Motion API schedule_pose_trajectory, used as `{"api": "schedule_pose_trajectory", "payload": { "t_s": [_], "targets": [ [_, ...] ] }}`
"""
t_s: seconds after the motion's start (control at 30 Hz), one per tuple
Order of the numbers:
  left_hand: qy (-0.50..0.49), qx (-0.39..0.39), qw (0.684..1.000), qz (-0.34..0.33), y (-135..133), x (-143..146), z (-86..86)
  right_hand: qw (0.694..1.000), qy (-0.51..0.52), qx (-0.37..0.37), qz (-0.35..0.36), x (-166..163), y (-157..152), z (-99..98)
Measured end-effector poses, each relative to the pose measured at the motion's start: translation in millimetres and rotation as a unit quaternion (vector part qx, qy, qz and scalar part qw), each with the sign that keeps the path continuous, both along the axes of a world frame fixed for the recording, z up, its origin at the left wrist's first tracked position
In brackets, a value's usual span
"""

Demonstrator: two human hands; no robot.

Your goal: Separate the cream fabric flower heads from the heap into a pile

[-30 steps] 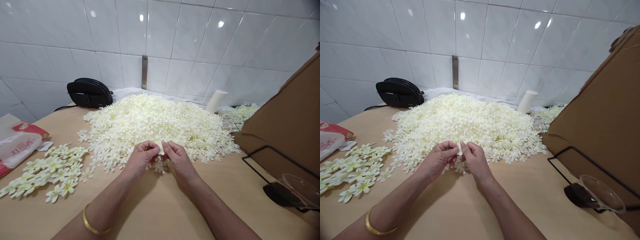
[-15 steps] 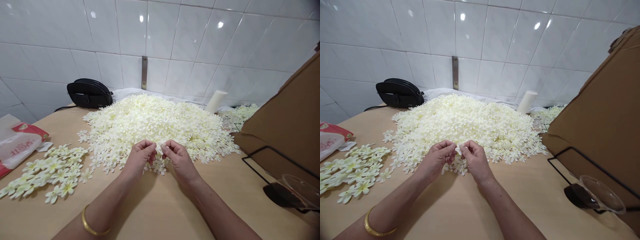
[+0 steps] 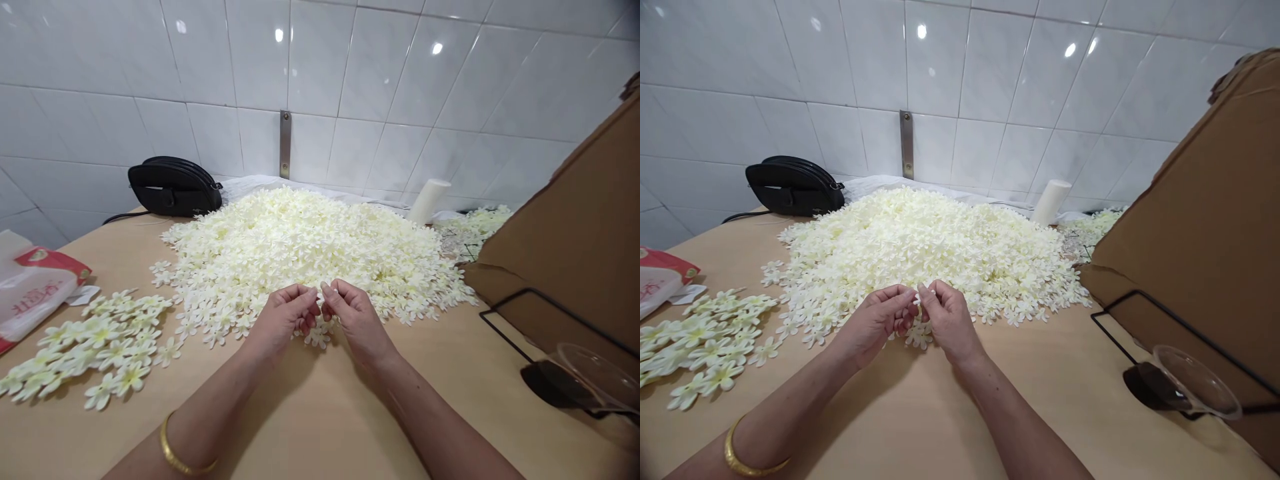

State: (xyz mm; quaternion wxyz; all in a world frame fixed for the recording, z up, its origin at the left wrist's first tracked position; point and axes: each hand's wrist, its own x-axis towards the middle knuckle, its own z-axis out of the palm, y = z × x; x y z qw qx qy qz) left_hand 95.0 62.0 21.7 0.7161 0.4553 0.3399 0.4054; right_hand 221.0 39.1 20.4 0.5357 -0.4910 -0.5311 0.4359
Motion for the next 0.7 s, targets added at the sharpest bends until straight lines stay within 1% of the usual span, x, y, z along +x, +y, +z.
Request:
{"api": "schedule_pose_trajectory", "payload": {
  "t_s": [0.1, 0.27, 0.37, 0.43, 0.5, 0.6, 0.63, 0.7],
  "targets": [
    [0.0, -0.01, 1.0, -0.004, -0.2, 0.1, 0.8, 1.0, -0.014, 0.009, 0.002, 0.5, 0.8, -1.4],
    [-0.003, -0.008, 0.998, 0.065, 0.6, 0.9, 1.8, 1.0, -0.002, 0.016, -0.023, -0.1, 2.7, -1.7],
    [0.024, 0.005, 0.996, 0.086, 1.0, 1.4, 1.3, 0.999, 0.018, 0.02, -0.022, 1.6, 4.4, -2.6],
    [0.028, 0.006, 0.996, 0.087, 1.6, 1.4, 0.7, 0.999, 0.023, 0.018, -0.019, 3.5, 5.2, -2.9],
    [0.007, -0.014, 0.997, 0.079, 2.6, 1.0, 0.4, 1.0, 0.017, 0.02, -0.011, 5.1, 5.1, -2.2],
    [-0.021, -0.049, 0.997, 0.048, 3.8, 0.1, 0.1, 0.999, -0.021, 0.038, 0.009, 5.5, 3.3, 0.6],
    [-0.021, -0.048, 0.998, 0.04, 3.9, -0.2, 0.1, 0.998, -0.035, 0.042, 0.014, 5.1, 2.6, 1.7],
    [-0.012, -0.029, 0.998, 0.045, 3.5, -0.5, 0.0, 0.997, -0.054, 0.048, 0.017, 4.1, 1.5, 3.5]
  ]
}}
